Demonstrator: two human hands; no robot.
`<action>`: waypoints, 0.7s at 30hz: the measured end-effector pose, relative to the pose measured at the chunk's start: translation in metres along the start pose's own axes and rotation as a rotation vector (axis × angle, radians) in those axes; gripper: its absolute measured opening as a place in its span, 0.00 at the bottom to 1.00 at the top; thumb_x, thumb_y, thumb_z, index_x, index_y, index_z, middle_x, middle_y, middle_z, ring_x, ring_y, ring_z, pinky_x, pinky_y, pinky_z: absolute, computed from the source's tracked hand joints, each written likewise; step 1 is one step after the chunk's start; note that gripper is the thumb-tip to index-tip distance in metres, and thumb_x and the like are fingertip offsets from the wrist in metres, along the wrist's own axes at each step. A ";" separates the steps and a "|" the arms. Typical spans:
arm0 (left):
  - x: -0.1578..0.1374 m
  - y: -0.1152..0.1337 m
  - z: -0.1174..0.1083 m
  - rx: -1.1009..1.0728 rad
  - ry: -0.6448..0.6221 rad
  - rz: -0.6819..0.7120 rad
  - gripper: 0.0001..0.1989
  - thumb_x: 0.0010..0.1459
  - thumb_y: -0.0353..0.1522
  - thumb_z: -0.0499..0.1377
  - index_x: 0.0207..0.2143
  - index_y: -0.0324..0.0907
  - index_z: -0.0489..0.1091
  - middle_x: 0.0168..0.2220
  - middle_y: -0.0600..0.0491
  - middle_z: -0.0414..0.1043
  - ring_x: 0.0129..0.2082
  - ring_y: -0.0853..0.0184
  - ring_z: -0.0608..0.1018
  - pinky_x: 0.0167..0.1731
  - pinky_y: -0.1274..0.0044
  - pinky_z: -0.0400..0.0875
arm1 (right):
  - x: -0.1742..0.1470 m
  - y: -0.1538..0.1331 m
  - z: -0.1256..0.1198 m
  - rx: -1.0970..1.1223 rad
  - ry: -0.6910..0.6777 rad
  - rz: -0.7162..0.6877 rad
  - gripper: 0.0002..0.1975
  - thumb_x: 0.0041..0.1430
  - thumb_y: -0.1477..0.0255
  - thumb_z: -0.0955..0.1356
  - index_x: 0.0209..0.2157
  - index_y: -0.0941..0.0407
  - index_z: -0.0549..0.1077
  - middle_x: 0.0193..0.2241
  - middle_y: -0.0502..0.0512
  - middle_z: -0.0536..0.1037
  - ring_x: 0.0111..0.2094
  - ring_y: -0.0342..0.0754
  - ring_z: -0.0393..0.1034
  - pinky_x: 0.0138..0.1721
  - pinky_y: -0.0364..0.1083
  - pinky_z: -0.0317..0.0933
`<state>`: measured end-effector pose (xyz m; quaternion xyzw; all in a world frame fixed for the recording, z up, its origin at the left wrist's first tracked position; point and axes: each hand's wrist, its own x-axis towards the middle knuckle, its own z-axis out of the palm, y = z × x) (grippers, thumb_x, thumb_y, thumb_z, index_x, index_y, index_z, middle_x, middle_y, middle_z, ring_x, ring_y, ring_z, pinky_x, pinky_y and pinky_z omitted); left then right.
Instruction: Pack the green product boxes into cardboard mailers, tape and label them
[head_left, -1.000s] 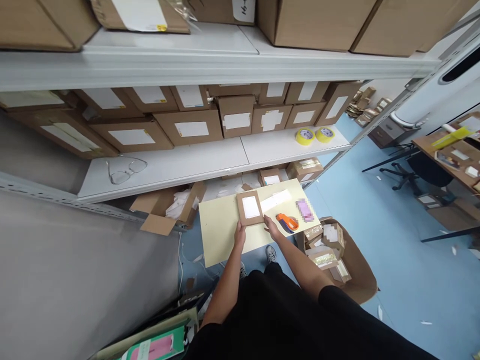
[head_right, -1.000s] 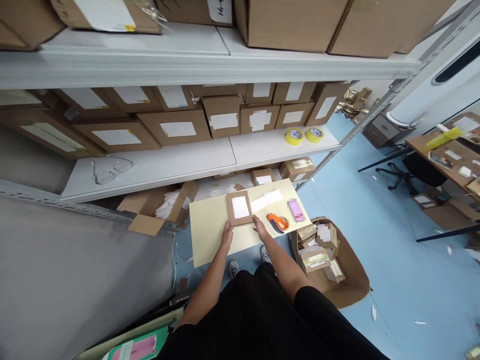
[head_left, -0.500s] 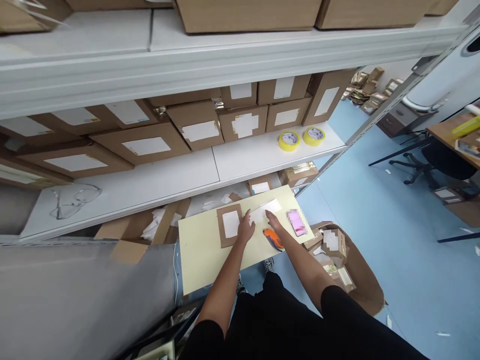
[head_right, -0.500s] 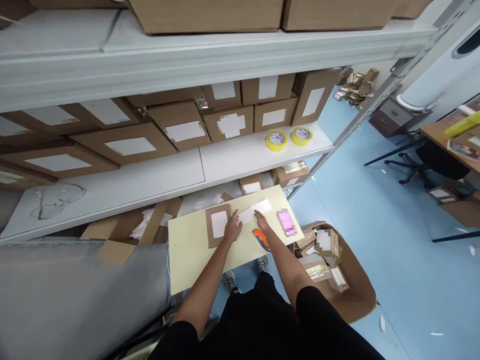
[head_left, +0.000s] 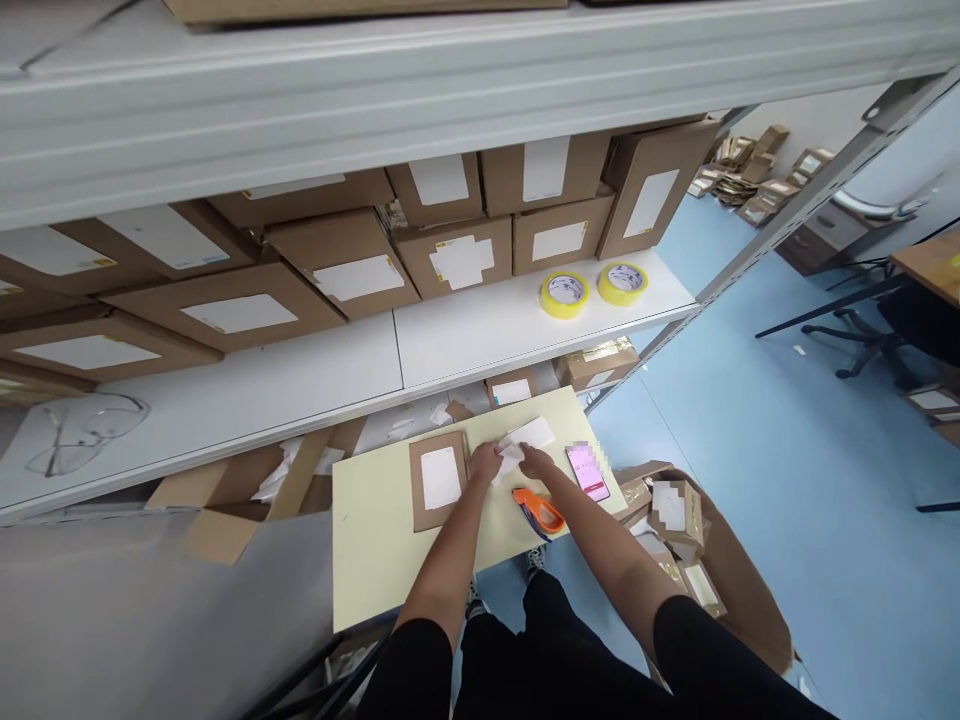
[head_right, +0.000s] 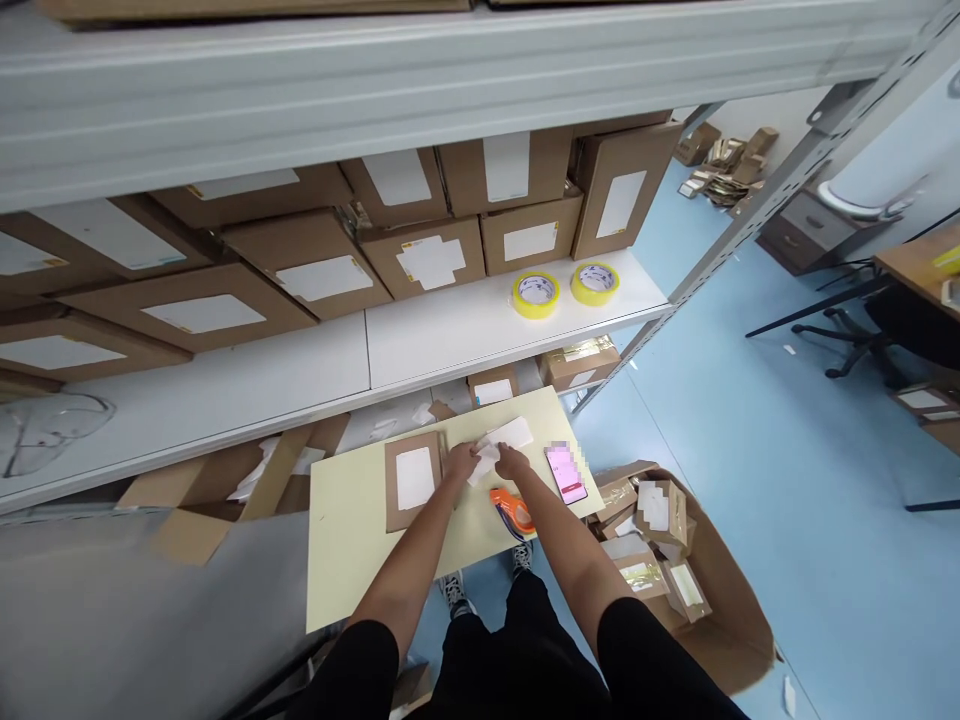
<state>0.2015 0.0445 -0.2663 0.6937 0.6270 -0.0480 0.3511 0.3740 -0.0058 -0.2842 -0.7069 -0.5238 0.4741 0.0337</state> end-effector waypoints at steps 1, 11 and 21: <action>-0.004 0.003 -0.004 0.002 0.004 0.020 0.12 0.60 0.27 0.60 0.45 0.40 0.80 0.48 0.42 0.81 0.49 0.56 0.81 0.48 0.70 0.71 | -0.002 0.000 -0.002 0.011 0.001 -0.021 0.40 0.57 0.74 0.68 0.71 0.53 0.60 0.66 0.64 0.70 0.61 0.62 0.71 0.57 0.55 0.66; -0.038 0.023 -0.063 -0.048 -0.016 0.274 0.14 0.59 0.34 0.63 0.47 0.45 0.82 0.49 0.48 0.82 0.49 0.58 0.80 0.51 0.72 0.70 | -0.037 0.007 -0.027 0.484 0.350 -0.342 0.15 0.60 0.57 0.65 0.28 0.53 0.73 0.29 0.56 0.79 0.33 0.54 0.72 0.38 0.49 0.66; -0.031 0.055 -0.107 -0.443 -0.223 0.309 0.17 0.44 0.46 0.71 0.28 0.41 0.81 0.34 0.48 0.83 0.38 0.59 0.81 0.45 0.69 0.74 | -0.085 0.045 -0.074 0.871 0.347 -0.258 0.21 0.50 0.49 0.70 0.27 0.53 0.68 0.25 0.49 0.73 0.30 0.48 0.69 0.34 0.46 0.65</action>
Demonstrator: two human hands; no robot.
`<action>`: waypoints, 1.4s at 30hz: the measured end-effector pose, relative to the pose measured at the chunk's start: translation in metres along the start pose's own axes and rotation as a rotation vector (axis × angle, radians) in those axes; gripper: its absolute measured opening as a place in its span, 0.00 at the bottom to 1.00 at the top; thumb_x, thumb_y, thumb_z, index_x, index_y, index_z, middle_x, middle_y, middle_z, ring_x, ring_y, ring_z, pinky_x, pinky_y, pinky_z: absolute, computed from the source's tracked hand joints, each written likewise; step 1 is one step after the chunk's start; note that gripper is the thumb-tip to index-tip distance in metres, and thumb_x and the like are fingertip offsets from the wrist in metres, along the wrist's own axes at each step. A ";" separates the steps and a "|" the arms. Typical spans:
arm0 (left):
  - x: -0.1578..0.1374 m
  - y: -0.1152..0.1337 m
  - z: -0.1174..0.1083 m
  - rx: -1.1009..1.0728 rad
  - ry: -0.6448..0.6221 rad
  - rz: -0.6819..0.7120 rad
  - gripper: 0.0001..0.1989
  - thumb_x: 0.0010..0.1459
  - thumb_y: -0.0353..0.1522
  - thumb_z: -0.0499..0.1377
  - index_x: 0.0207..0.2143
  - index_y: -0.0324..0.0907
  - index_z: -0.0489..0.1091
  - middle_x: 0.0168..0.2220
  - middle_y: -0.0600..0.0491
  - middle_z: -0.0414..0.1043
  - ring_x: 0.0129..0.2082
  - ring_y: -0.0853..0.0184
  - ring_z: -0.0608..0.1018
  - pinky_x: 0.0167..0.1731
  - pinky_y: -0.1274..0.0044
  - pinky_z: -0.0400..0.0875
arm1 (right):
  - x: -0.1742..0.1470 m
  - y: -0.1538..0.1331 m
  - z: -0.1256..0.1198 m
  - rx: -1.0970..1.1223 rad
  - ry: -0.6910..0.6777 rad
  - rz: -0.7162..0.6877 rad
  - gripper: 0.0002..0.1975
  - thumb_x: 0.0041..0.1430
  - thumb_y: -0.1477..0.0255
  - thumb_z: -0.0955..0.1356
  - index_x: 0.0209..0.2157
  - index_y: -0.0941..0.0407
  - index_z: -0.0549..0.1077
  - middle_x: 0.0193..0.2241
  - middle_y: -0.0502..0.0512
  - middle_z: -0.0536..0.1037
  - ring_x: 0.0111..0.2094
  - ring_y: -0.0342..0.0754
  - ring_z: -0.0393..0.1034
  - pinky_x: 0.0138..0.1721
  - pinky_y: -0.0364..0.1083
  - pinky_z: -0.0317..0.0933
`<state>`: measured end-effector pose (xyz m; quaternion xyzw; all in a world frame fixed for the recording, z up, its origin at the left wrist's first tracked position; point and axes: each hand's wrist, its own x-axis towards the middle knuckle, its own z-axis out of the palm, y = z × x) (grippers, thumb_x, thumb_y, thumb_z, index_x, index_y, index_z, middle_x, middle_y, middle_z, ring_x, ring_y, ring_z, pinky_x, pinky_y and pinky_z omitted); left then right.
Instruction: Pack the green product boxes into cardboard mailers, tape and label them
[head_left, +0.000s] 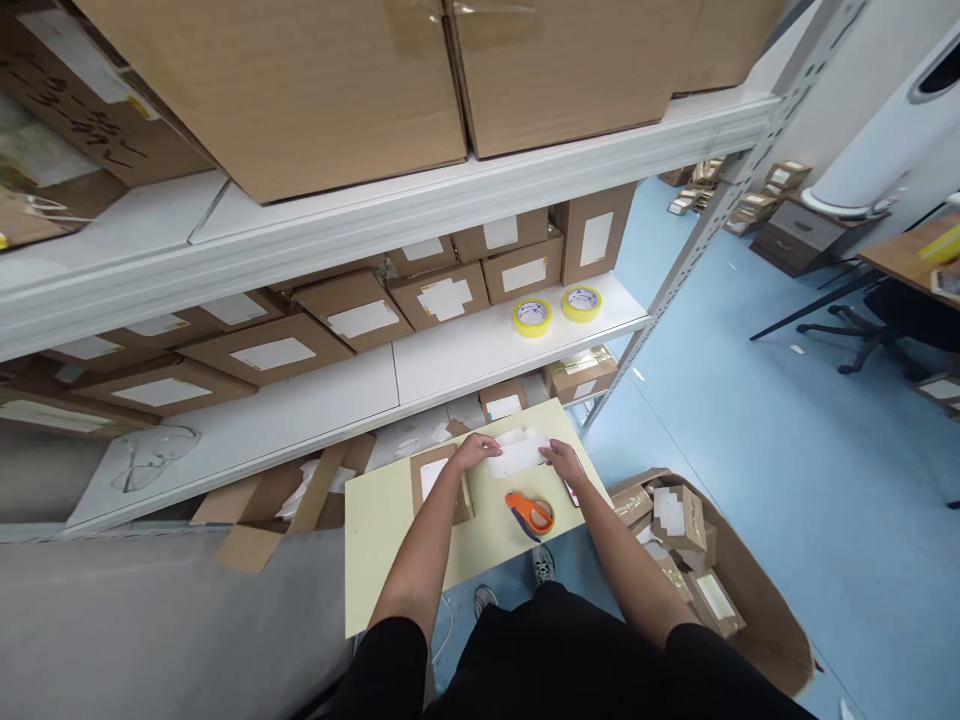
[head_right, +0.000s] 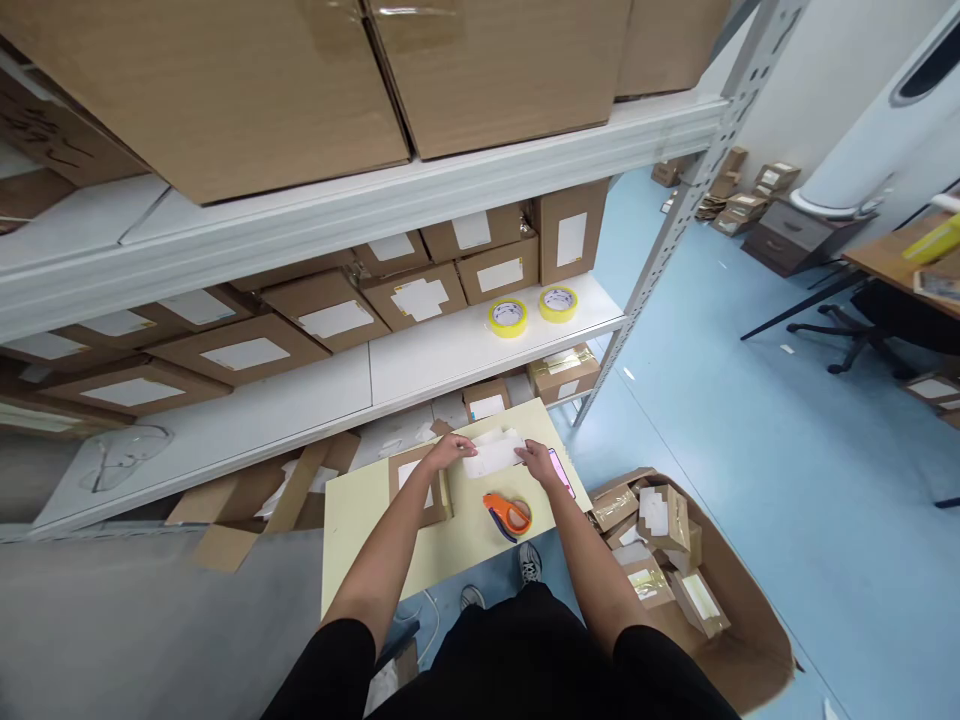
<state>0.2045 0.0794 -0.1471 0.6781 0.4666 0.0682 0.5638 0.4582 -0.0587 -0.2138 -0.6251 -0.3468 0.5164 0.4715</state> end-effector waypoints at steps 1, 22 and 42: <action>0.002 0.004 0.000 -0.010 0.017 0.000 0.17 0.45 0.46 0.71 0.28 0.41 0.81 0.34 0.47 0.83 0.38 0.59 0.81 0.45 0.69 0.74 | -0.003 -0.003 -0.005 0.032 0.043 -0.003 0.22 0.51 0.48 0.70 0.28 0.53 0.68 0.25 0.49 0.74 0.30 0.49 0.69 0.34 0.46 0.66; -0.128 0.044 0.038 -0.107 0.139 0.146 0.24 0.47 0.52 0.69 0.21 0.41 0.71 0.20 0.57 0.68 0.24 0.70 0.69 0.28 0.77 0.64 | -0.054 -0.113 0.047 0.238 -0.259 -0.154 0.20 0.40 0.65 0.79 0.37 0.55 0.78 0.29 0.47 0.79 0.31 0.46 0.72 0.38 0.45 0.65; -0.265 -0.023 -0.075 -0.553 0.650 0.186 0.20 0.47 0.47 0.72 0.32 0.39 0.81 0.31 0.48 0.81 0.33 0.61 0.79 0.34 0.73 0.75 | -0.130 -0.144 0.220 0.165 -0.330 -0.161 0.17 0.53 0.54 0.75 0.32 0.54 0.79 0.32 0.55 0.84 0.30 0.47 0.75 0.39 0.48 0.69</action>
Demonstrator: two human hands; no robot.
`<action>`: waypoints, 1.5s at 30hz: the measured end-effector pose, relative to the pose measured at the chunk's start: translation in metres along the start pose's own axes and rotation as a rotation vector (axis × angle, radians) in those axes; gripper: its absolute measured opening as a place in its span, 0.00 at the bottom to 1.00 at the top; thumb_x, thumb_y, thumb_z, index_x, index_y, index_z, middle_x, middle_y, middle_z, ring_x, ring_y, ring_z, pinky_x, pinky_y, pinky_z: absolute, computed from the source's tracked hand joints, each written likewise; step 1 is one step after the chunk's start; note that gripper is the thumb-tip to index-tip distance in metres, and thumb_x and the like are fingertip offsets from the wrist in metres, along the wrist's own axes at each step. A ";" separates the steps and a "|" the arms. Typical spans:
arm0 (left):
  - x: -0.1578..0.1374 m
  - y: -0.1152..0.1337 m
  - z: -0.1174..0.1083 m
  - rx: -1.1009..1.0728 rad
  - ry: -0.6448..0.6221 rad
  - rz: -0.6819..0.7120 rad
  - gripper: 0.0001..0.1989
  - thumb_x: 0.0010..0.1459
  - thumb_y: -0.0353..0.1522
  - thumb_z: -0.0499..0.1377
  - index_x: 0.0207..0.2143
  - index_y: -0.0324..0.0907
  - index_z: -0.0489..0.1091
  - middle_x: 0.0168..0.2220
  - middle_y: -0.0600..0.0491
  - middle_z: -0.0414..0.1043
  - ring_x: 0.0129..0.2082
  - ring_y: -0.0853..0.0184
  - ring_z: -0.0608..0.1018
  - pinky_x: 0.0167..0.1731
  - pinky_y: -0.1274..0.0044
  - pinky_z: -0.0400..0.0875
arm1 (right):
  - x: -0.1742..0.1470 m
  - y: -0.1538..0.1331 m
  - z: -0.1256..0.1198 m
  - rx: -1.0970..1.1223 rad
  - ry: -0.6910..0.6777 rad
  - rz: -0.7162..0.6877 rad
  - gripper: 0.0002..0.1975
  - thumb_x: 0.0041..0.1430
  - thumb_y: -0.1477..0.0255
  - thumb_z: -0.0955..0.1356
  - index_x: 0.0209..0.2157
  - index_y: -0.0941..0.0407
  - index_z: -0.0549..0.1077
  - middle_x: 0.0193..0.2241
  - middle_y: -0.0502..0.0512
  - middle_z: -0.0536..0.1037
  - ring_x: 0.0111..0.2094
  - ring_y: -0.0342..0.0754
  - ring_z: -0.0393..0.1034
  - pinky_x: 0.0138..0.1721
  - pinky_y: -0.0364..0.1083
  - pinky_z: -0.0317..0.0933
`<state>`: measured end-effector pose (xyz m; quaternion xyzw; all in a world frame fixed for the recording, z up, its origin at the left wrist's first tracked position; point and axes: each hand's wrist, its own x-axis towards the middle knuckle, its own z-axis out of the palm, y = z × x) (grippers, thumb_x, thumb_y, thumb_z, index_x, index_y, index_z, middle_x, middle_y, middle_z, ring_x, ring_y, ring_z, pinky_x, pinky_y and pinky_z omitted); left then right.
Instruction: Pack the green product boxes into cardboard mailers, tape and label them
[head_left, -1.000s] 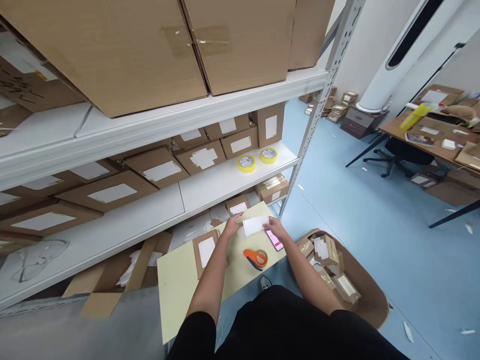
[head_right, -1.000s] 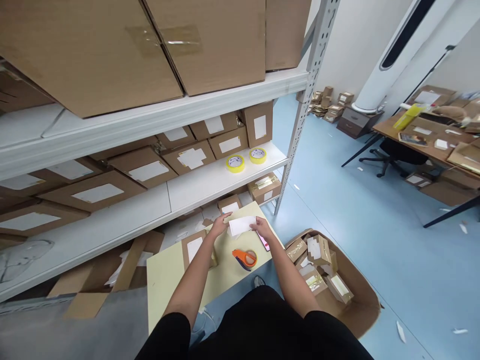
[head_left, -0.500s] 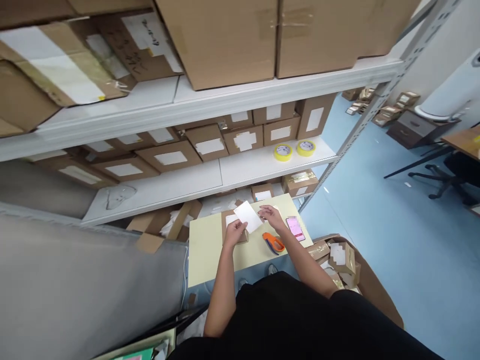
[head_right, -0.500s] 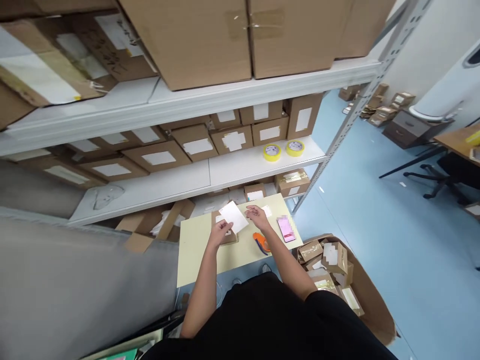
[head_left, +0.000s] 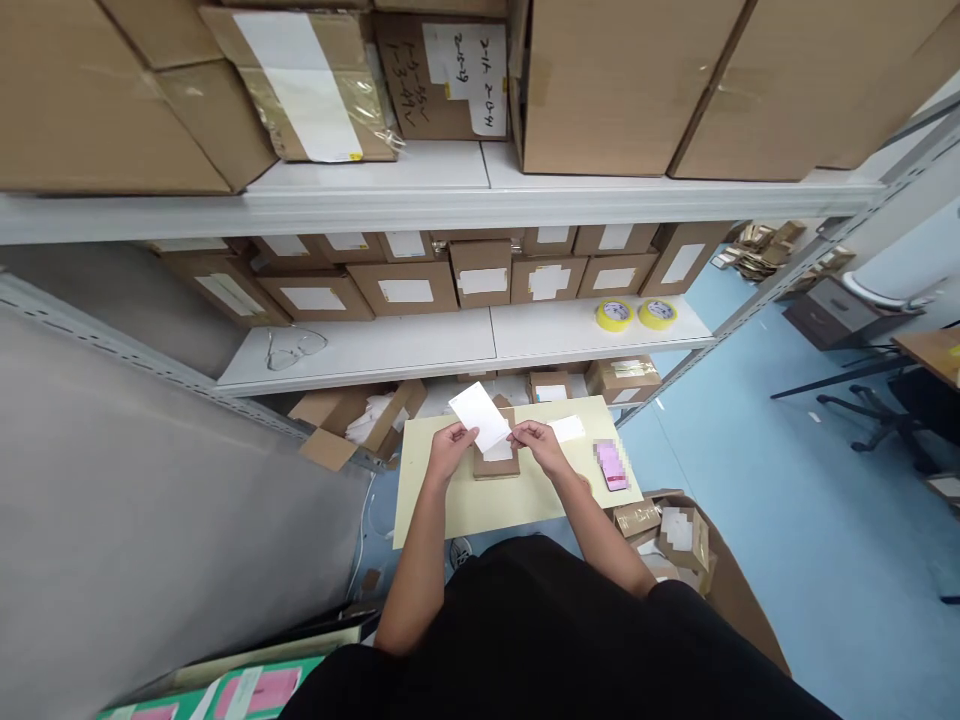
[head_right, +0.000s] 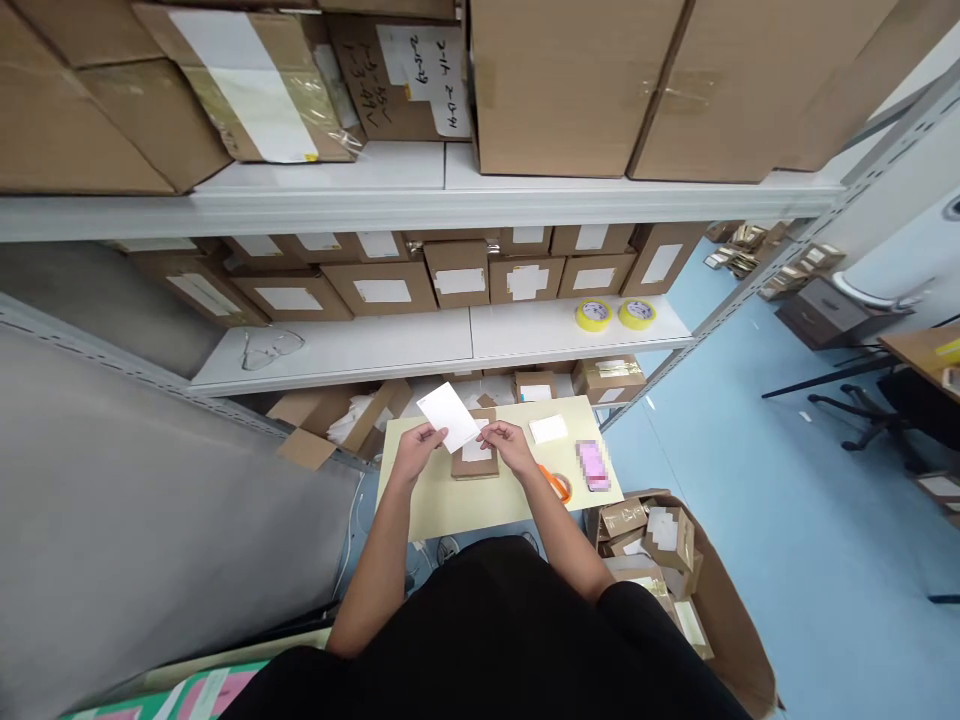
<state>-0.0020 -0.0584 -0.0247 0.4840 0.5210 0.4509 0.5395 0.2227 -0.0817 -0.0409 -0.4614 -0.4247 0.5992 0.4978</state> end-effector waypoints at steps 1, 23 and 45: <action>0.000 0.001 -0.006 -0.005 -0.006 0.005 0.21 0.47 0.48 0.72 0.32 0.39 0.81 0.31 0.48 0.81 0.34 0.61 0.80 0.34 0.72 0.75 | 0.001 0.000 0.006 -0.005 -0.002 -0.009 0.17 0.54 0.54 0.75 0.31 0.54 0.79 0.31 0.55 0.84 0.30 0.47 0.75 0.39 0.48 0.69; -0.001 0.013 -0.018 0.064 -0.031 0.020 0.20 0.48 0.47 0.71 0.34 0.39 0.81 0.33 0.47 0.81 0.35 0.60 0.80 0.36 0.72 0.74 | 0.001 0.006 0.019 0.063 -0.022 -0.002 0.14 0.52 0.58 0.77 0.30 0.55 0.80 0.32 0.55 0.84 0.29 0.46 0.74 0.36 0.47 0.68; -0.017 0.019 0.051 0.083 -0.002 0.017 0.18 0.51 0.45 0.70 0.33 0.38 0.81 0.31 0.47 0.80 0.32 0.62 0.79 0.36 0.72 0.73 | -0.008 -0.010 -0.048 0.103 -0.090 -0.004 0.17 0.51 0.55 0.78 0.30 0.55 0.78 0.28 0.54 0.83 0.29 0.47 0.76 0.36 0.47 0.69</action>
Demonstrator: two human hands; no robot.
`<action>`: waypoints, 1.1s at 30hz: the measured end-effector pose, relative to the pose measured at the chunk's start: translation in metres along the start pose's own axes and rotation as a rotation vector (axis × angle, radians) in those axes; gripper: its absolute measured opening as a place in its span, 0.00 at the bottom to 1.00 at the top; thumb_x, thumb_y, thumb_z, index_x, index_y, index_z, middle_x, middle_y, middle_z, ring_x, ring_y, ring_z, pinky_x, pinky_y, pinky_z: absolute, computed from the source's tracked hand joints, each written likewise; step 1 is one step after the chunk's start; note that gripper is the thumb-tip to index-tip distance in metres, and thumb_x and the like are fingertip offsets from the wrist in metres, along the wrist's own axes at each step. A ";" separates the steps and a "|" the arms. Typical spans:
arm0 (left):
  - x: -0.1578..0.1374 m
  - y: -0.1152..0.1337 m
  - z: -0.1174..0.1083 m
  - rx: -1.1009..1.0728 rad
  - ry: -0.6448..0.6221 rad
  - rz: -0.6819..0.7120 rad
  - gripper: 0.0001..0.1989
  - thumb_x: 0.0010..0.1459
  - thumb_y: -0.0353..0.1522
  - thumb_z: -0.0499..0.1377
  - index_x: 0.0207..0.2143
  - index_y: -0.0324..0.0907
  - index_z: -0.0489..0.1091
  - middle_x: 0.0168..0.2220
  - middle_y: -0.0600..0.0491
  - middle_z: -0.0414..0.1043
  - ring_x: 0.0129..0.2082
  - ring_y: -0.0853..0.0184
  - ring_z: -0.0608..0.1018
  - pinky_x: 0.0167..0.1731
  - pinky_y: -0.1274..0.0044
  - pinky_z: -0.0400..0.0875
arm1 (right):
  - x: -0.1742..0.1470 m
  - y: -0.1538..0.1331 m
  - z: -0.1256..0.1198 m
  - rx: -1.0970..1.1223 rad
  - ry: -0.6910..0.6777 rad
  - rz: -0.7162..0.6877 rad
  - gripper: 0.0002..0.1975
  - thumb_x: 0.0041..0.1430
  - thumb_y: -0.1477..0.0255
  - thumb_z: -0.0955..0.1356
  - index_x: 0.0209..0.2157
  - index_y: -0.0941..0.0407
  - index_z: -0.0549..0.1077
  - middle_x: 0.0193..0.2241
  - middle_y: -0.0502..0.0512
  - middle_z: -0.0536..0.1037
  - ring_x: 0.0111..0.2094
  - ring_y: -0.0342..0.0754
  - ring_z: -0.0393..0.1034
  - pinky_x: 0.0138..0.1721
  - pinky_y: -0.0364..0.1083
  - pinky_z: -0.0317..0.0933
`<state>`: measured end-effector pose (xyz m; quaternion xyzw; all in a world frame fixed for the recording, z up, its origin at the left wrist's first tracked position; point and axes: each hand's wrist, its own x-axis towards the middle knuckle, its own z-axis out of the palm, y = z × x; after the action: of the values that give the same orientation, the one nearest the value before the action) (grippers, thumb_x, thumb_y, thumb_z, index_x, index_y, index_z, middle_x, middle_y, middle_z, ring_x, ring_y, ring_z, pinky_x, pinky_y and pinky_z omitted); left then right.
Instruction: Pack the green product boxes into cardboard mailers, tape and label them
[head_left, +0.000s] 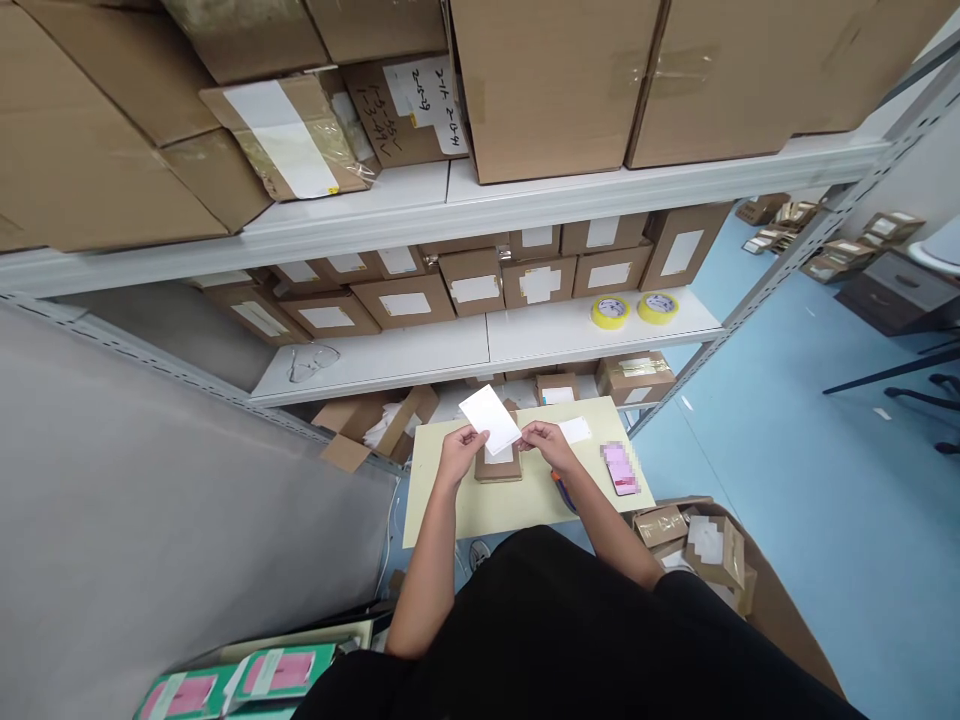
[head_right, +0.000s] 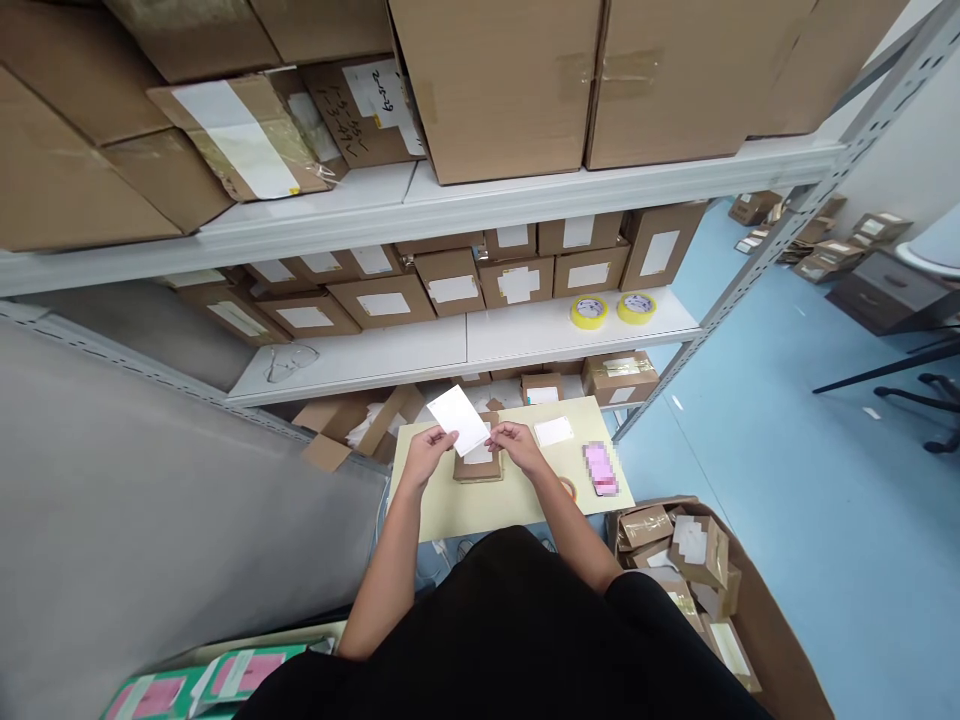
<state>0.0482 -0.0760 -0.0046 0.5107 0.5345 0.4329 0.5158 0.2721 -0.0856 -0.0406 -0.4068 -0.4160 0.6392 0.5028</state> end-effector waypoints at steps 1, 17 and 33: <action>-0.002 0.001 0.004 0.041 0.039 0.001 0.18 0.50 0.44 0.71 0.35 0.38 0.81 0.32 0.47 0.80 0.32 0.62 0.78 0.36 0.72 0.73 | -0.001 -0.002 -0.001 -0.002 -0.013 -0.011 0.18 0.52 0.55 0.77 0.30 0.55 0.78 0.29 0.54 0.83 0.29 0.47 0.76 0.36 0.47 0.68; -0.036 0.021 0.087 0.102 0.043 0.229 0.15 0.57 0.43 0.68 0.41 0.44 0.84 0.42 0.47 0.83 0.41 0.60 0.84 0.44 0.69 0.81 | -0.025 -0.032 -0.012 -0.190 -0.081 -0.190 0.16 0.63 0.55 0.72 0.35 0.53 0.77 0.29 0.50 0.78 0.32 0.48 0.73 0.38 0.48 0.69; -0.014 0.011 0.089 -0.075 -0.042 0.112 0.17 0.54 0.45 0.68 0.37 0.41 0.83 0.38 0.45 0.84 0.39 0.58 0.85 0.44 0.67 0.81 | -0.031 -0.036 -0.018 -0.312 0.041 -0.218 0.16 0.63 0.55 0.71 0.34 0.53 0.75 0.28 0.51 0.78 0.31 0.47 0.73 0.37 0.47 0.67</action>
<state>0.1366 -0.0942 -0.0010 0.5291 0.4776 0.4697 0.5208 0.3047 -0.1084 -0.0089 -0.4452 -0.5413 0.5005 0.5083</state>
